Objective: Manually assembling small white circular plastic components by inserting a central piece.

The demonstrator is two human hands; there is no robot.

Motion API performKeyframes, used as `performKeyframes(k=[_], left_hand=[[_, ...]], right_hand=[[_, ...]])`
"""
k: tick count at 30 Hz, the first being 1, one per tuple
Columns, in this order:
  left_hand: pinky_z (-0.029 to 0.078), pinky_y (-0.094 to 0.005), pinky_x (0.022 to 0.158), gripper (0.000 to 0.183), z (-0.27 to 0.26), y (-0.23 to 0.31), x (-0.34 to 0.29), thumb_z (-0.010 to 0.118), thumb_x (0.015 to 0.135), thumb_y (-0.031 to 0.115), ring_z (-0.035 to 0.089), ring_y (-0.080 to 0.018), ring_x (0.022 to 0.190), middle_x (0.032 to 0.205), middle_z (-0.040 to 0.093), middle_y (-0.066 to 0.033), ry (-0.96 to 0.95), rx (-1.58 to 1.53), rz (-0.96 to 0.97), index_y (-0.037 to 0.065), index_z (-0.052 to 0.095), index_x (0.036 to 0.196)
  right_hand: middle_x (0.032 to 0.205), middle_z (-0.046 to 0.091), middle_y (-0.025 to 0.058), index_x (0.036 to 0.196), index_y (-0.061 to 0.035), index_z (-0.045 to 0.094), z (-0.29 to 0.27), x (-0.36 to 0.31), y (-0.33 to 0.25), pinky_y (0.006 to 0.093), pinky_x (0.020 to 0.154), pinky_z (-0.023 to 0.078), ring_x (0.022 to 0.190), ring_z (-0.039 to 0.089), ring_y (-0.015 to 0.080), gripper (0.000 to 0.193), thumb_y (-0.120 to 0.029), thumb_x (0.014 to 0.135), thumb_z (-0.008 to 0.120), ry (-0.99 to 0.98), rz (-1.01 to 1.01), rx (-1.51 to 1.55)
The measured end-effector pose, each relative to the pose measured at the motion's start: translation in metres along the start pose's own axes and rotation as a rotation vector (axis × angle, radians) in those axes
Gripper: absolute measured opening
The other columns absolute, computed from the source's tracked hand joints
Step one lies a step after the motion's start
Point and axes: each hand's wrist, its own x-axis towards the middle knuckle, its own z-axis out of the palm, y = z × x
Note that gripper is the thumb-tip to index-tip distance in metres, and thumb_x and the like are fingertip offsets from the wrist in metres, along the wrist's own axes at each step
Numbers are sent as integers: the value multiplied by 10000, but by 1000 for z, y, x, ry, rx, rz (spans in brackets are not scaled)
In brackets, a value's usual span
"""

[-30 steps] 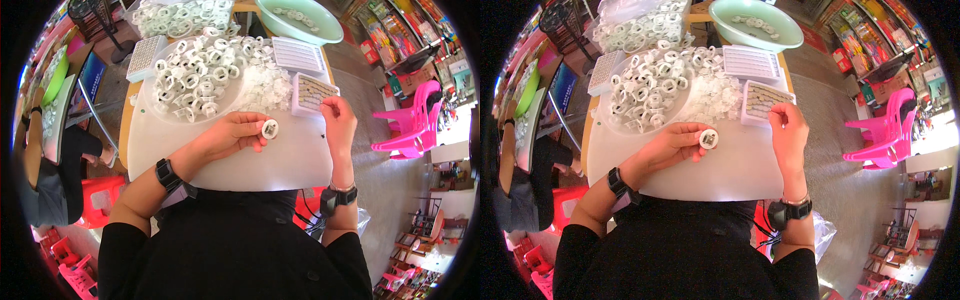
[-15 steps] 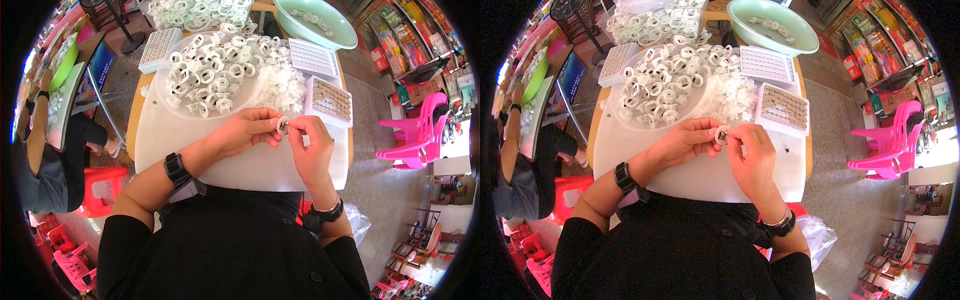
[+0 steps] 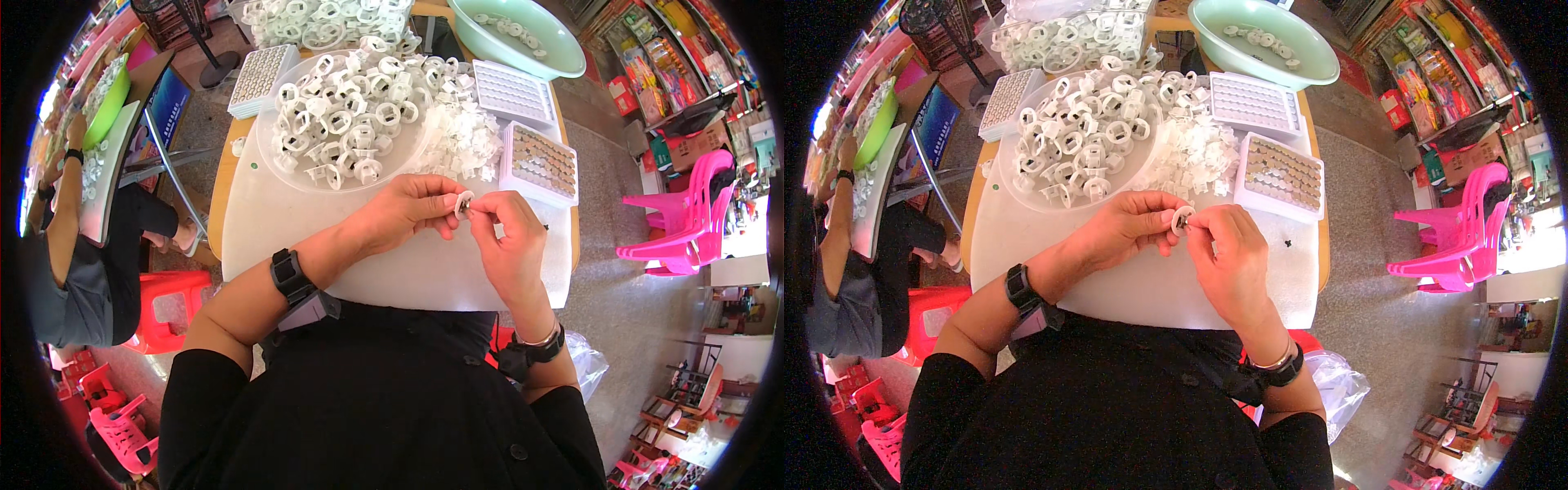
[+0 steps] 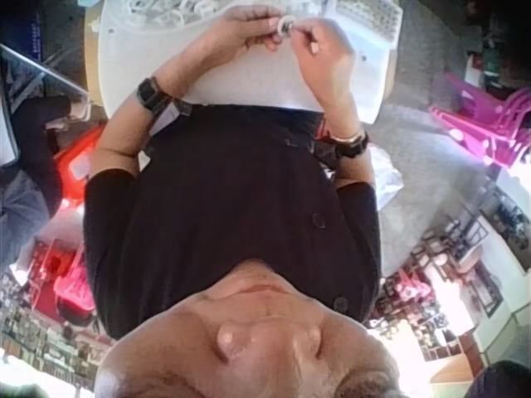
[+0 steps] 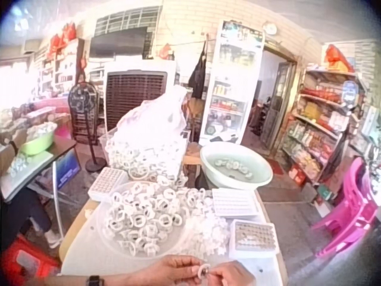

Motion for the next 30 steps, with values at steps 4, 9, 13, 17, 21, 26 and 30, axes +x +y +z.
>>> performKeyframes(k=[4,9,13,17,21,26,30], left_hand=[[505,-270,693,286,-2,-5,2,534,944,150,580,-120,800,955,606,-49,8,62,4,-27,546,1169],[501,-269,688,287,-3,-5,1,545,940,167,577,-117,781,926,609,-46,10,102,-7,-26,565,1151],[495,-259,680,275,-2,-2,-1,545,941,170,579,-118,761,895,608,-43,-35,145,-45,-18,574,1140],[488,-249,677,271,-2,-4,1,548,939,181,582,-120,746,858,604,-34,-58,126,-42,-14,581,1125],[490,-247,673,291,-5,-4,1,558,932,194,581,-114,760,881,602,-35,-67,116,-62,-16,573,1133],[490,-242,668,341,-5,-6,2,557,931,187,577,-102,782,956,598,-37,-61,55,-85,-16,520,1202],[494,-266,692,330,0,-1,1,539,936,130,580,-136,737,901,587,-66,-45,43,-78,-25,494,1225]], right_hand=[[754,588,103,827,-10,571,-2,1,1,324,578,462,682,587,248,81,42,780,610,-78,16,-16],[759,602,74,846,-10,578,-12,6,-2,280,598,463,664,580,160,94,1,782,645,-181,260,144],[760,603,40,890,-17,596,-18,10,1,252,628,465,683,560,105,152,-16,761,677,-253,342,220],[768,596,44,922,-21,616,-18,10,-1,251,632,463,684,555,114,172,-6,760,671,-213,407,256],[792,588,46,935,-16,635,-18,9,1,250,638,460,692,554,120,182,9,758,664,-251,329,231],[790,579,23,920,-10,643,-17,10,2,249,681,451,721,542,107,168,-1,753,655,-278,342,232],[841,574,37,930,-2,630,-19,10,7,253,696,450,734,544,111,170,16,761,638,-312,286,273]])
